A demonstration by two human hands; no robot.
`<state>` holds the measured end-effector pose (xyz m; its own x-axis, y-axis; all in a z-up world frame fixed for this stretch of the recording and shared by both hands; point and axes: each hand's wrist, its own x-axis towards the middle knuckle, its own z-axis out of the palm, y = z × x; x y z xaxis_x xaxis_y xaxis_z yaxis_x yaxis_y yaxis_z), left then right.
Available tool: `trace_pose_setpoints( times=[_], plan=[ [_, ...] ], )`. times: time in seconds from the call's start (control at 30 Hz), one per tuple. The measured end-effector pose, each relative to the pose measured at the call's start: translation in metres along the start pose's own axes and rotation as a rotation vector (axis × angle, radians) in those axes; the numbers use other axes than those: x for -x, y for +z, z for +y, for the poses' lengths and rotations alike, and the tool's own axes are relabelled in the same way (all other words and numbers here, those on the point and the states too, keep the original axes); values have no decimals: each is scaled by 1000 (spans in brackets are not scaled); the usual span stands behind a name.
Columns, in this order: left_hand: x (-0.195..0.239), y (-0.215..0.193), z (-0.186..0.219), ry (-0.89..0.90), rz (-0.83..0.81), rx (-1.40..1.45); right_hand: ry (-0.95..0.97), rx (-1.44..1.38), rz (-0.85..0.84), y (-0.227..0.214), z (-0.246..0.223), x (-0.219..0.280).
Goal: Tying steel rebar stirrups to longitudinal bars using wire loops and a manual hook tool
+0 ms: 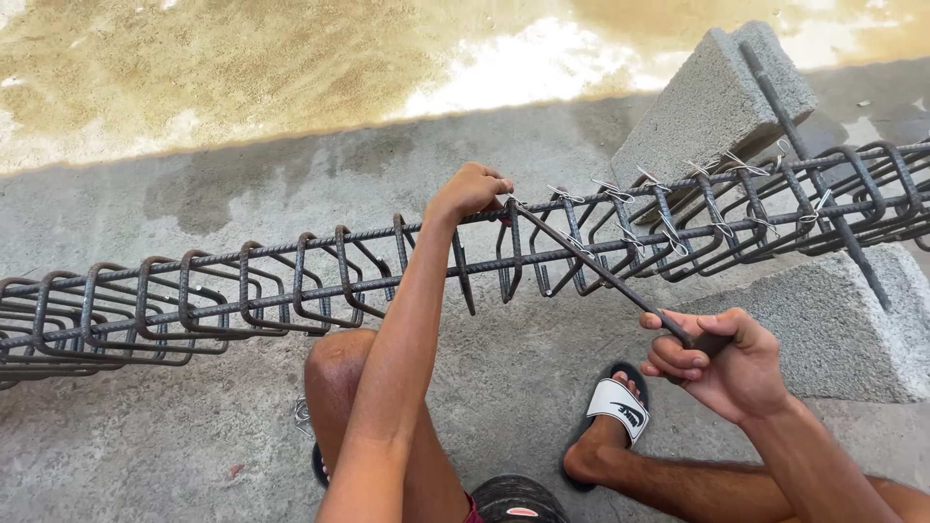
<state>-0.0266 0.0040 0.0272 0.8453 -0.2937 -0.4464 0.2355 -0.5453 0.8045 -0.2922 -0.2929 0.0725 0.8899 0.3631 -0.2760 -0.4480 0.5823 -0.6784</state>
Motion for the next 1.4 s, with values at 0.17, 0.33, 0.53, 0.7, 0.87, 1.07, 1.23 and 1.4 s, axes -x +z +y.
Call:
trace_pose_setpoints(
  times=[0.17,0.33,0.53,0.7,0.87,1.07,1.23,1.4],
  plan=[
    [-11,3,-7,9,16,-38,-64,167,30,7,-6,1],
    [-23,6,-15,35,-16,-2,-83,169,28,9,-3,-2],
    [-25,6,-20,79,-20,-114,-46,217,10,11,-5,0],
    [-22,5,-20,87,16,-148,10,354,-42,18,-12,5],
    [15,-13,8,16,144,-332,-123,384,-42,19,-32,9],
    [77,-6,36,147,138,-679,-167,669,189,40,-36,-22],
    [93,24,19,320,96,-989,-58,781,330,64,-22,-62],
    [92,34,-9,496,72,-902,23,1013,309,85,-3,-89]
  ],
)
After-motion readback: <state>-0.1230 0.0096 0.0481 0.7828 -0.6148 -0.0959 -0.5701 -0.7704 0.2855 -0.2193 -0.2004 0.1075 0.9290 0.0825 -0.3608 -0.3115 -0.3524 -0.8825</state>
